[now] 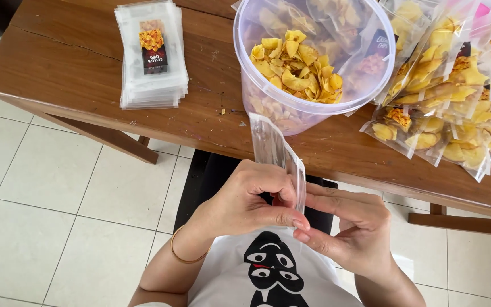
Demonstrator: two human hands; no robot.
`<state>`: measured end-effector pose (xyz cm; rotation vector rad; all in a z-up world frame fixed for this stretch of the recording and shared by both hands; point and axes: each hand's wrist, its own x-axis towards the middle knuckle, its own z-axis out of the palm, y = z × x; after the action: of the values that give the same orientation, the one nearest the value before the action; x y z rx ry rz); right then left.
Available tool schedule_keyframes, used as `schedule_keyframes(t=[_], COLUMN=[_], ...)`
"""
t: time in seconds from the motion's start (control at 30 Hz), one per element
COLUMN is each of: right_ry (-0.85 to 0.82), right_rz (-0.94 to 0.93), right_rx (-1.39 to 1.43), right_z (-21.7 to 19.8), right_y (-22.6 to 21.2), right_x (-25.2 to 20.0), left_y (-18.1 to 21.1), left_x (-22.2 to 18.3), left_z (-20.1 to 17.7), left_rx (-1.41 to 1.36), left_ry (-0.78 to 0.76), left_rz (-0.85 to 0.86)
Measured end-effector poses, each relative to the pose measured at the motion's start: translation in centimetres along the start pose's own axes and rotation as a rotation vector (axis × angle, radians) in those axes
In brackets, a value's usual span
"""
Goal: The person is manually packing cassava chips from a large plastic bowl into small, individual clear plastic bags on a wooden table.
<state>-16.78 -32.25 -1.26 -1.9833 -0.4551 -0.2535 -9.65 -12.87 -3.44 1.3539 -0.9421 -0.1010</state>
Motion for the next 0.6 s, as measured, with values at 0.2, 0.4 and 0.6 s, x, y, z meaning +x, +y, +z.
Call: schedule_keyframes(t=[0.2, 0.4, 0.6], right_ry=[-0.009, 0.080, 0.069], right_rz=[0.011, -0.083, -0.075], right_rx=[0.018, -0.311, -0.317], right_z=[0.2, 0.9, 1.0], right_y=[0.2, 1.4, 2.4], right_x=[-0.2, -0.5, -0.6], left_y=[-0.1, 0.0, -2.0], left_x=[0.1, 0.1, -0.9], left_z=[0.3, 0.8, 3.3], left_rx=[0.040, 0.301, 0.450], left_ry=[0.042, -0.021, 0.151], left_rz=[0.052, 0.048, 0.082])
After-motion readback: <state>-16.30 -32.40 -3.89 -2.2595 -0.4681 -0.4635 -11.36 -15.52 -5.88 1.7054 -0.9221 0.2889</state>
